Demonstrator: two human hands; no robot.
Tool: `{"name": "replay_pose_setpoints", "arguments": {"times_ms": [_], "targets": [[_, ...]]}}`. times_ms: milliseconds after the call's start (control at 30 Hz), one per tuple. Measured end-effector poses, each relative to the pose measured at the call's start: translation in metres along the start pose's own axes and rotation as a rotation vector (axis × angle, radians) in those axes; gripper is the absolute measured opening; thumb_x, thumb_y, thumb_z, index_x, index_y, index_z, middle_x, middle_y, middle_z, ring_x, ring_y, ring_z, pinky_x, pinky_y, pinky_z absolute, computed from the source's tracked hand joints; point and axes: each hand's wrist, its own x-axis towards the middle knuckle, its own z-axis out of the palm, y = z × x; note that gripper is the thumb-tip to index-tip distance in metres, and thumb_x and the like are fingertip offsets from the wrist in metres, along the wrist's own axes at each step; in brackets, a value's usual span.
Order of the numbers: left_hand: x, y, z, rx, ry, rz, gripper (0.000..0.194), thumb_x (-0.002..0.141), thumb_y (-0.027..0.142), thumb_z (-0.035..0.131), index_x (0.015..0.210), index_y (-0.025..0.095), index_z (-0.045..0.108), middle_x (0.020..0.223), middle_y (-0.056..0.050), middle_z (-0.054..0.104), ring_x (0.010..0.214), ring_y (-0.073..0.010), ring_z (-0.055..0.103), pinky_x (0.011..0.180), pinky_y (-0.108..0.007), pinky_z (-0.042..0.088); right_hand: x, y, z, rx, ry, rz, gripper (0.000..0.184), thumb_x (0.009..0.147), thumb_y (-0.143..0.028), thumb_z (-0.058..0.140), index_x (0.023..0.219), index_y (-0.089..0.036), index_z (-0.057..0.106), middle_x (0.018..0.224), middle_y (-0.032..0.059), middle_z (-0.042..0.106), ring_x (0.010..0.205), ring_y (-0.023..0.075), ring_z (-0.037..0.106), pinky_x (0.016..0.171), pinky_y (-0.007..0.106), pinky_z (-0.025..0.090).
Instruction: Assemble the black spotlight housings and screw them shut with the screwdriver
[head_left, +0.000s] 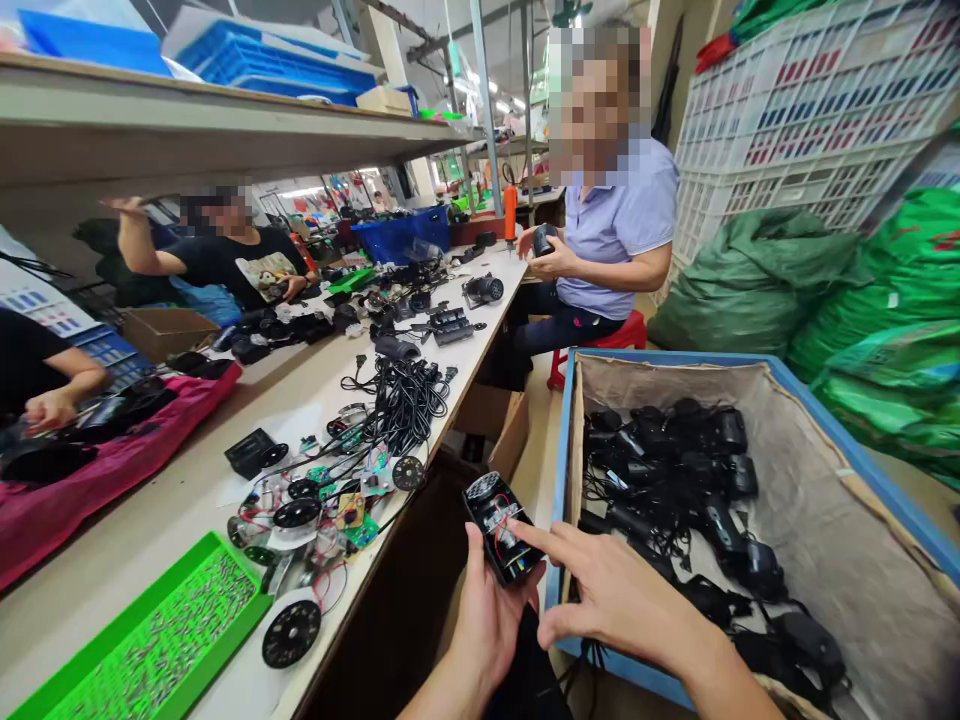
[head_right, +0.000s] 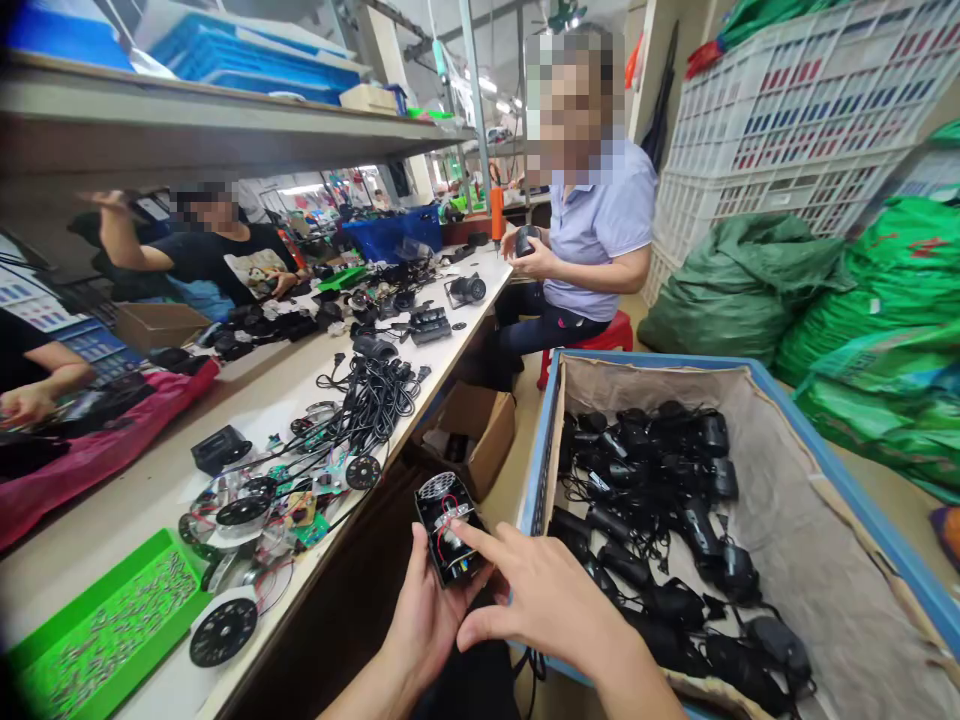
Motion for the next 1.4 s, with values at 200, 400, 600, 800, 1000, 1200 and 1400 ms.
{"name": "replay_pose_setpoints", "arguments": {"times_ms": [200,400,600,800,1000,1200,1400], "targets": [[0.006,-0.005,-0.001,0.011,-0.006,-0.018,0.048,0.090,0.054,0.046,0.103,0.013,0.067,0.102,-0.011,0.071,0.084,-0.0218,0.065,0.077,-0.035,0.052,0.002,0.004,-0.001,-0.076,-0.059,-0.011,0.094,0.063,-0.071,0.066,0.144,-0.037,0.031,0.111,0.0068,0.064,0.095,0.0316,0.065,0.080,0.046,0.050],[0.010,-0.006,-0.001,0.005,-0.025,-0.049,0.050,0.089,0.054,0.047,0.101,0.011,0.068,0.099,-0.012,0.071,0.088,-0.0239,0.065,0.084,-0.038,0.051,0.001,0.003,-0.002,-0.095,-0.072,-0.001,0.094,0.064,-0.069,0.068,0.144,-0.034,0.035,0.111,0.0077,0.066,0.094,0.0320,0.066,0.079,0.045,0.052],[0.015,-0.006,-0.002,-0.033,-0.032,-0.071,0.049,0.090,0.054,0.047,0.104,0.011,0.067,0.102,-0.012,0.071,0.087,-0.0223,0.065,0.087,-0.037,0.050,0.004,0.000,-0.005,-0.094,-0.080,-0.019,0.092,0.062,-0.069,0.070,0.139,-0.028,0.042,0.105,0.0079,0.068,0.092,0.0343,0.066,0.076,0.046,0.052],[0.019,0.002,-0.002,-0.095,-0.047,-0.112,0.054,0.089,0.058,0.044,0.100,0.010,0.068,0.100,-0.015,0.072,0.087,-0.0256,0.068,0.086,-0.041,0.051,0.002,0.004,0.004,0.011,0.053,0.045,0.070,0.079,-0.060,0.061,0.136,-0.022,0.042,0.103,0.0081,0.068,0.087,0.0280,0.067,0.076,0.038,0.050],[0.022,0.008,0.005,-0.068,-0.104,-0.113,0.058,0.091,0.055,0.041,0.106,0.005,0.067,0.094,-0.019,0.073,0.080,-0.0274,0.070,0.079,-0.040,0.052,0.012,0.022,0.020,0.271,0.189,0.111,0.056,0.092,-0.052,0.046,0.140,-0.025,0.035,0.117,0.0078,0.064,0.103,0.0254,0.063,0.085,0.035,0.046],[0.023,0.010,0.008,-0.091,-0.078,-0.070,0.048,0.094,0.050,0.039,0.115,0.014,0.064,0.107,-0.012,0.072,0.095,-0.0253,0.068,0.088,-0.039,0.050,0.023,0.028,0.022,0.395,0.187,0.095,0.042,0.091,-0.047,0.050,0.126,-0.025,0.047,0.084,-0.0004,0.067,0.073,0.0199,0.065,0.069,0.027,0.047],[0.024,0.008,0.011,-0.053,-0.072,-0.035,0.053,0.093,0.053,0.038,0.106,0.012,0.069,0.100,-0.014,0.073,0.093,-0.0275,0.067,0.087,-0.041,0.048,0.027,0.031,0.029,0.471,0.189,0.112,0.038,0.095,-0.046,0.041,0.126,-0.025,0.043,0.076,-0.0018,0.066,0.055,0.0163,0.061,0.059,0.026,0.047]]}}
